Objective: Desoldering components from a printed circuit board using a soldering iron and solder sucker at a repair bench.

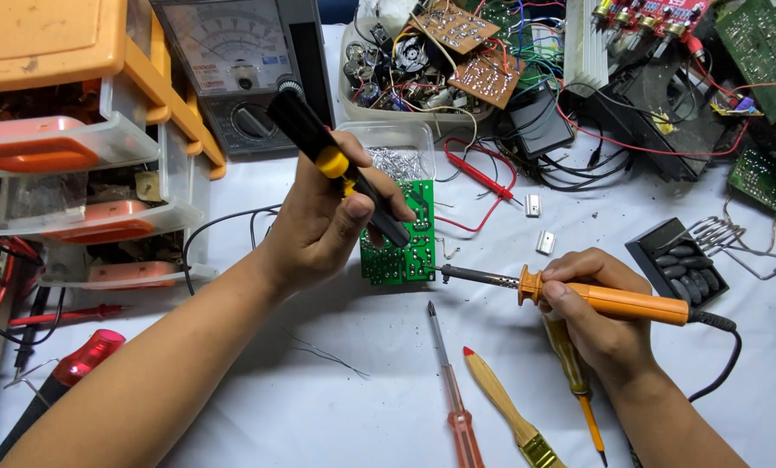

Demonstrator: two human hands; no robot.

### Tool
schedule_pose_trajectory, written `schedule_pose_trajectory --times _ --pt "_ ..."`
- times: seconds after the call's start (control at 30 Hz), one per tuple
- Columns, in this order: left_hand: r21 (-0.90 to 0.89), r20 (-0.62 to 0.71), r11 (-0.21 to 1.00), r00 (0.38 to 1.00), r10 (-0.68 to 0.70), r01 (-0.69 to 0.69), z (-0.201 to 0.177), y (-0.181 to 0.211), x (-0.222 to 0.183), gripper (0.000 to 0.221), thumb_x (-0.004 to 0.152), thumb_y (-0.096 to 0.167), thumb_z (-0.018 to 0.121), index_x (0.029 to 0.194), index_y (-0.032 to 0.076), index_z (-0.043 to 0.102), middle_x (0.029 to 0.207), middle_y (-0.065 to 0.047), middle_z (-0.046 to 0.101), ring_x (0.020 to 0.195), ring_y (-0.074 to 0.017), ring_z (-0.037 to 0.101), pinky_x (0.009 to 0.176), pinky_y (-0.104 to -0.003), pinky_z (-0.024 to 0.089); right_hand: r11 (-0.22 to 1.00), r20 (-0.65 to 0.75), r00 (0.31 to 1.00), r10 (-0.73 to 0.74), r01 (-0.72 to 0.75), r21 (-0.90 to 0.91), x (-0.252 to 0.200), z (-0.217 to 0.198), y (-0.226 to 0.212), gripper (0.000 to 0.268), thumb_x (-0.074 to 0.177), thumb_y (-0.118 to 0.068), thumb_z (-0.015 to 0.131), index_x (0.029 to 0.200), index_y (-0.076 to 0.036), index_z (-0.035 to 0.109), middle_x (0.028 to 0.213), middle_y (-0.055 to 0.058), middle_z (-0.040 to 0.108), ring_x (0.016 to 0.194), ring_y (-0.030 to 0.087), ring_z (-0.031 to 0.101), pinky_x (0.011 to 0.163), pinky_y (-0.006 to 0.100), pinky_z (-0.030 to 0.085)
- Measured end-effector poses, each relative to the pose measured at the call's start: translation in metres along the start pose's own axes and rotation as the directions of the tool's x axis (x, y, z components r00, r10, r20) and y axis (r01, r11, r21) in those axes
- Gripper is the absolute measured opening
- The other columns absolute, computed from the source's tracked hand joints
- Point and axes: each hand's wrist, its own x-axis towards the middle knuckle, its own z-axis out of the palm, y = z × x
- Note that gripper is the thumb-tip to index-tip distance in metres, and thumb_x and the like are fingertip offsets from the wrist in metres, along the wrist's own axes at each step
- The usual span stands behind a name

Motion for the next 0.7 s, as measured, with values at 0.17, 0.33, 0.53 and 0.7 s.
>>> schedule_pose_trajectory --times 0.17,0.33,0.53,0.7 --pt "0.061 0.039 0.997 0.998 -0.052 0.05 -0.0023 -0.0027 0.001 0.032 0.093 0.037 0.035 0.104 0.01 0.024 0.084 -0.013 0.057 0.062 -0.0181 0.056 0.048 -0.021 0.048 1.0 0.027 1.0 -0.001 0.001 -0.013 0.0002 -0.0019 0.0003 0.007 0.075 -0.007 0.057 0.077 0.0 0.056 0.07 0.011 0.055 0.055 0.018 0.053 0.054 0.024 0.047" --pt "0.083 0.024 0.996 0.999 -0.047 0.045 -0.0043 -0.0038 0.0016 0.032 0.094 0.038 0.035 0.105 0.01 0.024 0.081 -0.013 0.056 0.06 -0.0168 0.053 0.047 -0.021 0.046 1.0 0.009 1.0 0.022 -0.022 -0.007 -0.0008 -0.0031 0.0045 0.008 0.073 -0.007 0.058 0.077 0.0 0.055 0.07 0.012 0.055 0.053 0.017 0.053 0.052 0.022 0.045" --pt "0.13 0.014 0.991 0.999 -0.039 0.037 -0.0047 -0.001 0.0044 0.03 0.094 0.037 0.033 0.104 0.011 0.024 0.079 -0.012 0.056 0.06 -0.018 0.056 0.046 -0.022 0.047 0.997 0.028 0.999 0.026 -0.024 -0.078 0.0005 -0.0026 0.0003 0.007 0.074 -0.007 0.057 0.076 0.0 0.055 0.069 0.012 0.055 0.052 0.018 0.053 0.052 0.023 0.046" --pt "0.129 -0.008 0.99 0.998 -0.061 0.062 -0.0039 -0.0009 0.0045 0.033 0.093 0.04 0.034 0.104 0.011 0.024 0.078 -0.012 0.057 0.059 -0.018 0.056 0.045 -0.021 0.046 0.994 0.056 0.996 0.063 -0.058 -0.089 0.0028 -0.0082 0.0014 0.009 0.074 -0.008 0.058 0.077 0.0 0.056 0.071 0.011 0.056 0.054 0.018 0.055 0.053 0.023 0.046"
